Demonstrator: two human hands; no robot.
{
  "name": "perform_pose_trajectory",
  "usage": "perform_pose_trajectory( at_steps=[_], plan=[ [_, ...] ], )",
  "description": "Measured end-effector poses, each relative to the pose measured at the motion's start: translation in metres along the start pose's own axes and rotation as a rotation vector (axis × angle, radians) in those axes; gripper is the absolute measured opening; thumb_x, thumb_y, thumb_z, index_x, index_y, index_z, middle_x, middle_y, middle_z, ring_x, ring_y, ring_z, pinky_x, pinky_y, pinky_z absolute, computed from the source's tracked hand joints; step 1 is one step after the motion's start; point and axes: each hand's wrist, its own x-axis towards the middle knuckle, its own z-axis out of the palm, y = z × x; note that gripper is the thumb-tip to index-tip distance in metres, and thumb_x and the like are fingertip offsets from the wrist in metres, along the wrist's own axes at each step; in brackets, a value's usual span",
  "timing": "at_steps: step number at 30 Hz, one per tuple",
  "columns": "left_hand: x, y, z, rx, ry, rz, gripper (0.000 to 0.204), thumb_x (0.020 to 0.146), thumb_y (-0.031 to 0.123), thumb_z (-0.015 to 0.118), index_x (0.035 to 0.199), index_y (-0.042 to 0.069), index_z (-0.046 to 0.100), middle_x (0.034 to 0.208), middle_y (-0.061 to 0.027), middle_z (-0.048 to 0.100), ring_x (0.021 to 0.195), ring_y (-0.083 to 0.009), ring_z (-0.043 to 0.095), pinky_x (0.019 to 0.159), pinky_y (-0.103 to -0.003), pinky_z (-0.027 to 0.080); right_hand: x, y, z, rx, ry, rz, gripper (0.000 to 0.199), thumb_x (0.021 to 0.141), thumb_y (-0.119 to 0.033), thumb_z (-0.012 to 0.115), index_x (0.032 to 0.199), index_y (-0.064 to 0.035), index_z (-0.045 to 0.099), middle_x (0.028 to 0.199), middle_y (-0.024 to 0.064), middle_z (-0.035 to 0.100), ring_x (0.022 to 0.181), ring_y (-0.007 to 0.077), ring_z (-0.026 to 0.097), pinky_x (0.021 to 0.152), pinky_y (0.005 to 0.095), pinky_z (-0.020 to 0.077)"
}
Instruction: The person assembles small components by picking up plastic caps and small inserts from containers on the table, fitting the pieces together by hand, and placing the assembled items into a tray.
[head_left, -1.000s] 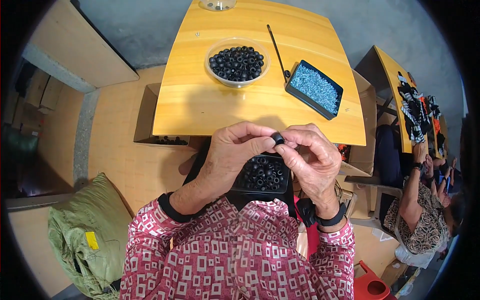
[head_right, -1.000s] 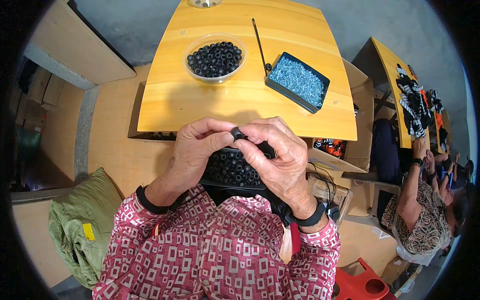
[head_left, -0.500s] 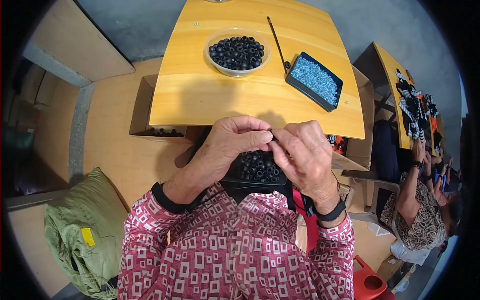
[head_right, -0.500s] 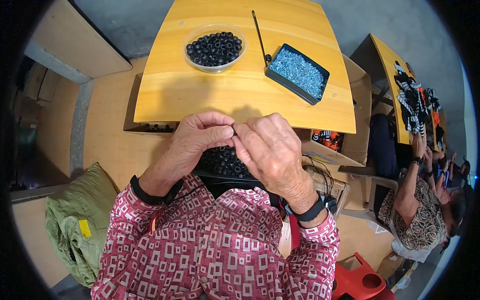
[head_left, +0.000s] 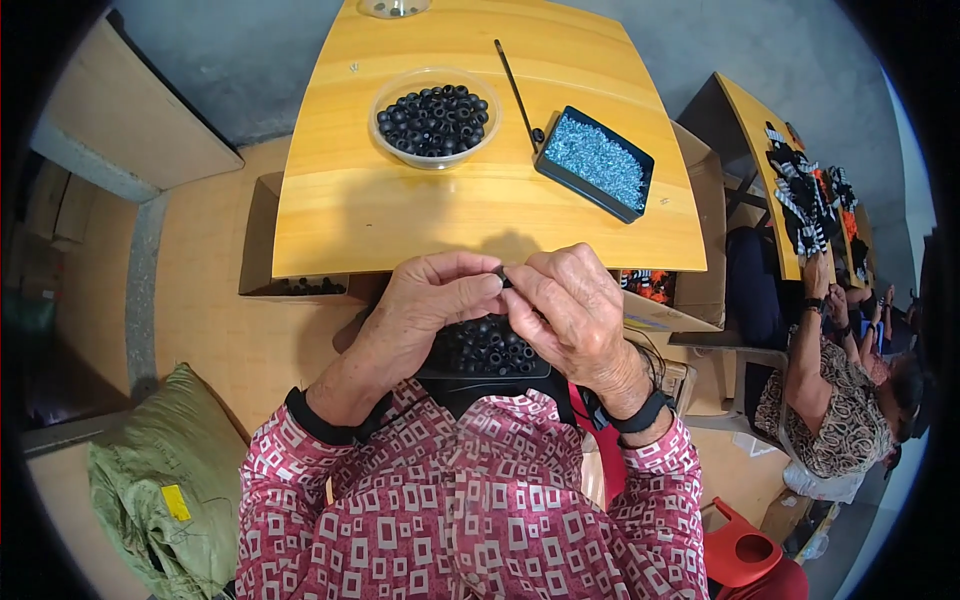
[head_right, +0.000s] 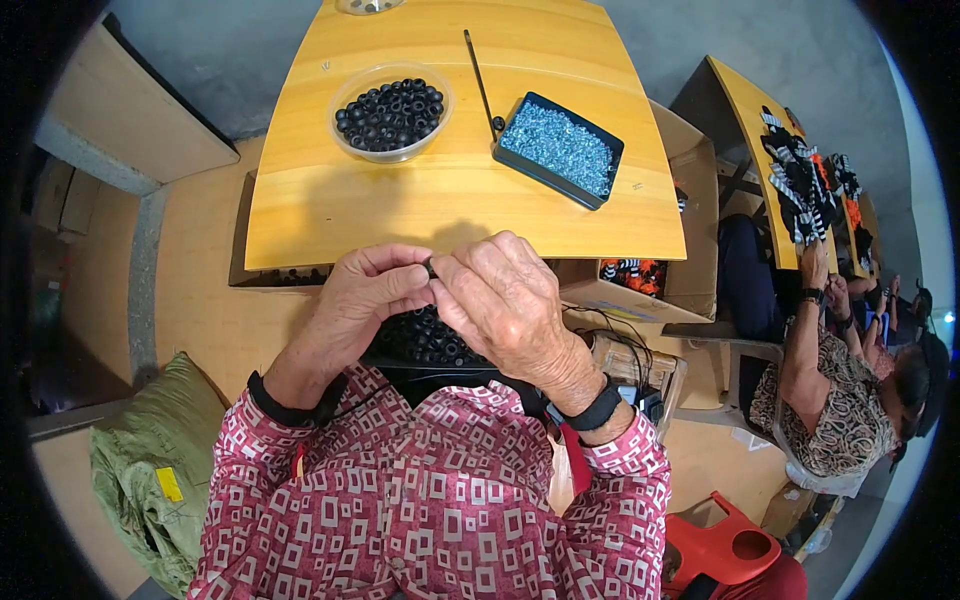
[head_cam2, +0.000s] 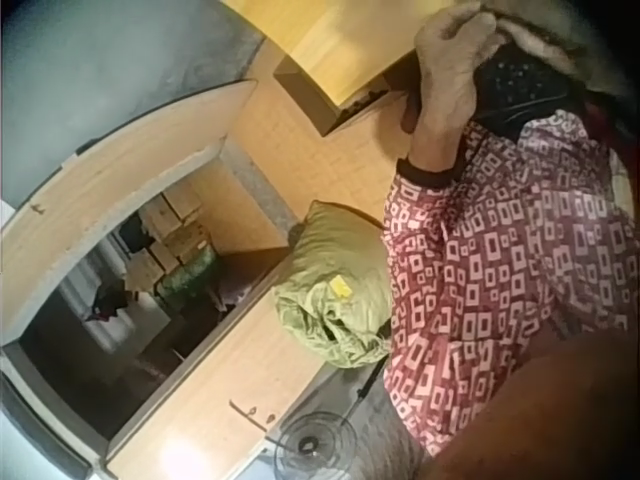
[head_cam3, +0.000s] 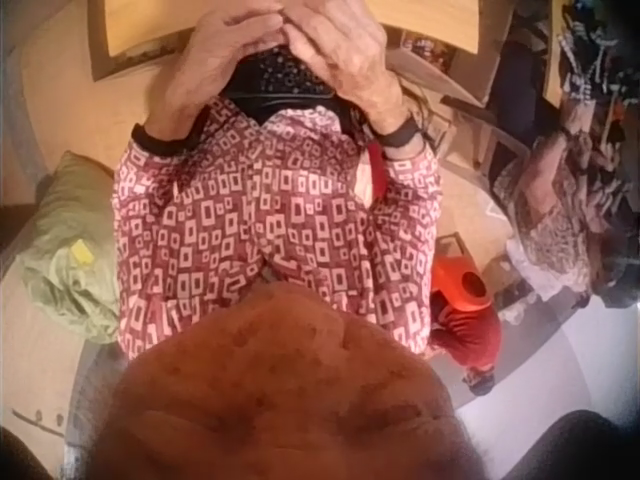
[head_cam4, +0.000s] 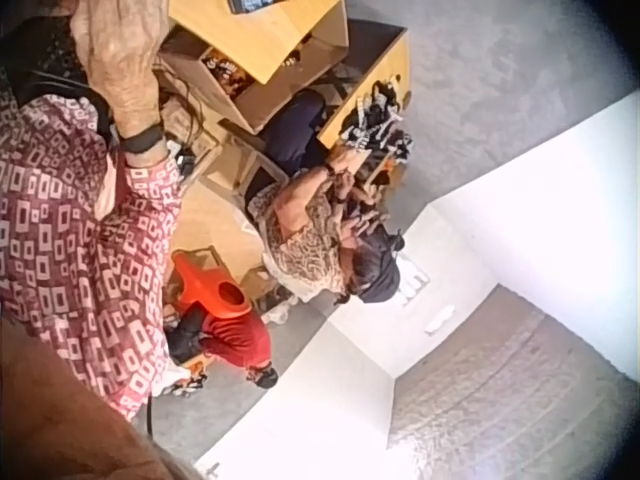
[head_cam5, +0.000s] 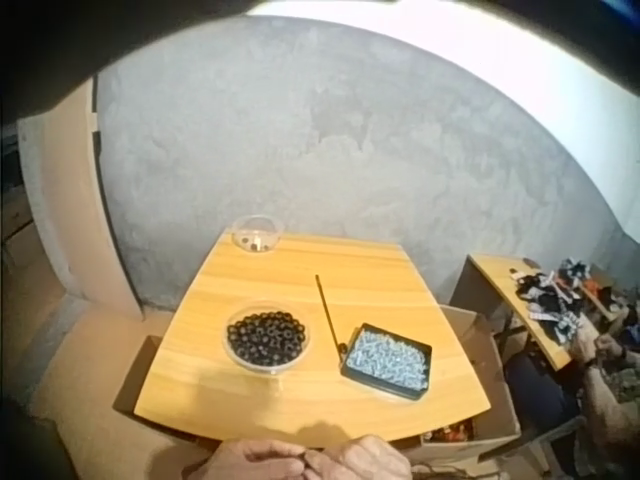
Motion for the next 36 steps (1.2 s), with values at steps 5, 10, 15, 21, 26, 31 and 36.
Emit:
perform_pose_trajectory(
  at_steps=[5, 10, 15, 21, 26, 31, 36],
  plan=[
    [0.009, -0.007, -0.008, -0.030, -0.034, -0.034, 0.024, 0.089, 0.011, 0.066, 0.110, 0.000, 0.063, 0.100, -0.0062, 0.065, 0.089, -0.0120, 0.064, 0.081, -0.022, 0.054, -0.002, 0.007, 0.001, 0.049, -0.139, 0.004, 0.023, 0.072, -0.005, 0.070, 0.093, 0.0014, 0.064, 0.086, 0.0082, 0.056, 0.074, 0.0248, 0.055, 0.066, 0.0350, 0.0467],
    [0.012, -0.003, -0.010, -0.114, -0.012, -0.065, 0.023, 0.089, 0.008, 0.064, 0.110, -0.001, 0.062, 0.101, -0.0093, 0.066, 0.095, -0.0183, 0.066, 0.086, -0.027, 0.055, 0.025, 0.057, -0.033, 0.052, -0.105, 0.176, 0.016, 0.079, -0.009, 0.068, 0.092, -0.0010, 0.067, 0.086, 0.0120, 0.063, 0.078, 0.0265, 0.061, 0.069, 0.0354, 0.0491],
    [0.017, -0.006, -0.007, -0.141, -0.052, -0.126, 0.023, 0.088, 0.005, 0.064, 0.111, -0.001, 0.062, 0.104, -0.0123, 0.066, 0.095, -0.0196, 0.066, 0.087, -0.027, 0.054, 0.031, 0.159, -0.036, -0.208, -0.262, 0.437, 0.019, 0.080, -0.011, 0.068, 0.095, 0.0004, 0.068, 0.090, 0.0153, 0.065, 0.080, 0.0283, 0.064, 0.071, 0.0362, 0.0507],
    [0.016, -0.007, -0.008, -0.137, -0.014, -0.135, 0.026, 0.088, 0.003, 0.064, 0.113, -0.002, 0.061, 0.105, -0.0131, 0.066, 0.096, -0.0194, 0.066, 0.087, -0.026, 0.054, 0.040, 0.165, -0.014, -0.352, -0.452, 0.446, 0.021, 0.075, -0.008, 0.067, 0.095, -0.0007, 0.069, 0.089, 0.0158, 0.067, 0.082, 0.0310, 0.064, 0.077, 0.0369, 0.0512],
    [0.016, -0.007, -0.009, -0.165, -0.003, -0.166, 0.027, 0.089, 0.005, 0.064, 0.115, -0.002, 0.060, 0.106, -0.0136, 0.066, 0.097, -0.0193, 0.065, 0.088, -0.026, 0.054, 0.042, 0.170, -0.015, -0.119, -0.445, 0.638, 0.022, 0.076, -0.010, 0.068, 0.095, -0.0006, 0.068, 0.088, 0.0160, 0.066, 0.083, 0.0267, 0.065, 0.078, 0.0359, 0.0517],
    [0.019, -0.005, -0.008, -0.172, 0.001, -0.167, 0.025, 0.090, 0.008, 0.062, 0.113, -0.002, 0.060, 0.104, -0.0134, 0.066, 0.094, -0.0193, 0.066, 0.087, -0.027, 0.054, 0.032, 0.173, -0.013, -0.059, -0.338, 0.564, 0.016, 0.077, -0.009, 0.067, 0.090, -0.0002, 0.068, 0.085, 0.0152, 0.067, 0.082, 0.0270, 0.065, 0.077, 0.0360, 0.0520],
    [0.021, -0.005, -0.007, -0.206, -0.018, -0.168, 0.022, 0.091, 0.007, 0.060, 0.111, -0.002, 0.060, 0.100, -0.0145, 0.067, 0.090, -0.0191, 0.068, 0.084, -0.028, 0.056, 0.040, 0.169, -0.012, -0.041, -0.404, 0.641, 0.015, 0.077, -0.011, 0.068, 0.087, 0.0001, 0.067, 0.083, 0.0146, 0.068, 0.081, 0.0295, 0.065, 0.078, 0.0376, 0.0517]
  ],
)
